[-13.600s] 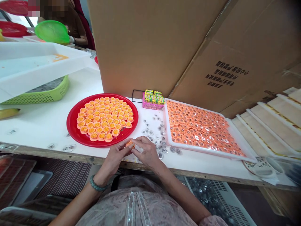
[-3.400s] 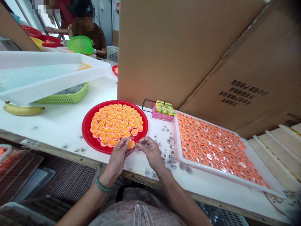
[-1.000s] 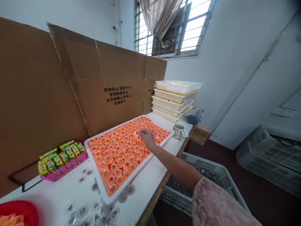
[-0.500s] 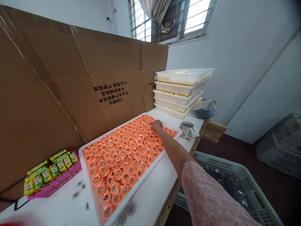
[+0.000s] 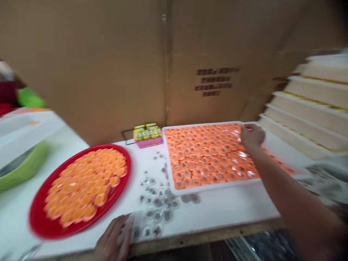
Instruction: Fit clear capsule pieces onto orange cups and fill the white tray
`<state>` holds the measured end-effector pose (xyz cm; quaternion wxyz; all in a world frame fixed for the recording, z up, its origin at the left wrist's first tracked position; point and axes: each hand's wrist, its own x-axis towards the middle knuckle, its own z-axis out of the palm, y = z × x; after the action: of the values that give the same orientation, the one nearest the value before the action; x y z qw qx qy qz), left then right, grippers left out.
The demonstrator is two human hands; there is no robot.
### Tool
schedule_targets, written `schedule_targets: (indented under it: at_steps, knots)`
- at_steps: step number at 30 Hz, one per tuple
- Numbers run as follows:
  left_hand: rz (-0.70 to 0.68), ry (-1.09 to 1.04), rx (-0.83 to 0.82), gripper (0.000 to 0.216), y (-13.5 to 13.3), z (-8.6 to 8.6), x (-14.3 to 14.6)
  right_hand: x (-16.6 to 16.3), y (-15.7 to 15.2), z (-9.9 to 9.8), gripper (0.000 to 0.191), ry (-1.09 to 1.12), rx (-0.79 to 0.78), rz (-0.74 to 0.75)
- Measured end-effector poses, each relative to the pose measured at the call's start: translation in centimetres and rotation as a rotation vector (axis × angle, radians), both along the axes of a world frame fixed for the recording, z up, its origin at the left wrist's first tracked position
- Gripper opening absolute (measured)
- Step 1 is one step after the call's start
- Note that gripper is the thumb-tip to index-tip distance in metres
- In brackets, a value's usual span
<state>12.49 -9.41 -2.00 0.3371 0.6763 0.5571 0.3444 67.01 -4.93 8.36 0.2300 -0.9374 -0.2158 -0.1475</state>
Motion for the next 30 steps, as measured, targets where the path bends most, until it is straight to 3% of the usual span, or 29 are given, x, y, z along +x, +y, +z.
schedule_targets:
  at_steps: [2, 5, 7, 9, 12, 15, 20, 26, 30]
  knots:
    - [-0.15, 0.11, 0.266, 0.021, -0.1, -0.6, -0.9, -3.6, 2.7, 0.7, 0.033, -0.042, 0.202, 0.25]
    - [-0.206, 0.18, 0.45, 0.025, 0.3, -0.9, -0.9, -13.0, 6.0, 1.4, 0.019, 0.018, 0.447, 0.789]
    - [-0.232, 0.143, 0.467, 0.023, 0.4, -0.7, -0.7, -21.0, 7.4, 1.2, 0.013, 0.122, 0.362, 1.108]
    - [-0.244, 0.055, 0.439, 0.02, 0.2, -0.2, -0.8, -28.7, 8.4, 0.1, 0.011, 0.139, 0.178, 1.38]
    - [-0.228, -0.095, 0.389, 0.017, 0.2, 0.3, -1.6, -37.6, 9.2, -2.5, 0.022, 0.001, -0.056, 1.626]
    - [-0.187, -0.184, 0.381, 0.015, 0.3, 0.6, -3.2, -42.2, 9.8, -4.9, 0.031, -0.137, -0.242, 1.696]
    - [-0.032, -0.227, 0.37, 0.013, 0.6, 1.1, -6.2, -44.1, 10.7, -7.2, 0.029, -0.218, -0.397, 1.643]
    - [0.166, -0.212, 0.205, 0.017, 2.3, 2.2, -7.9, -44.3, 9.9, -7.5, 0.027, -0.12, -0.326, 1.586]
    - [0.259, -0.392, -0.013, 0.029, 4.6, 2.2, -7.9, -44.8, 8.3, -6.8, 0.024, -0.024, -0.151, 1.473]
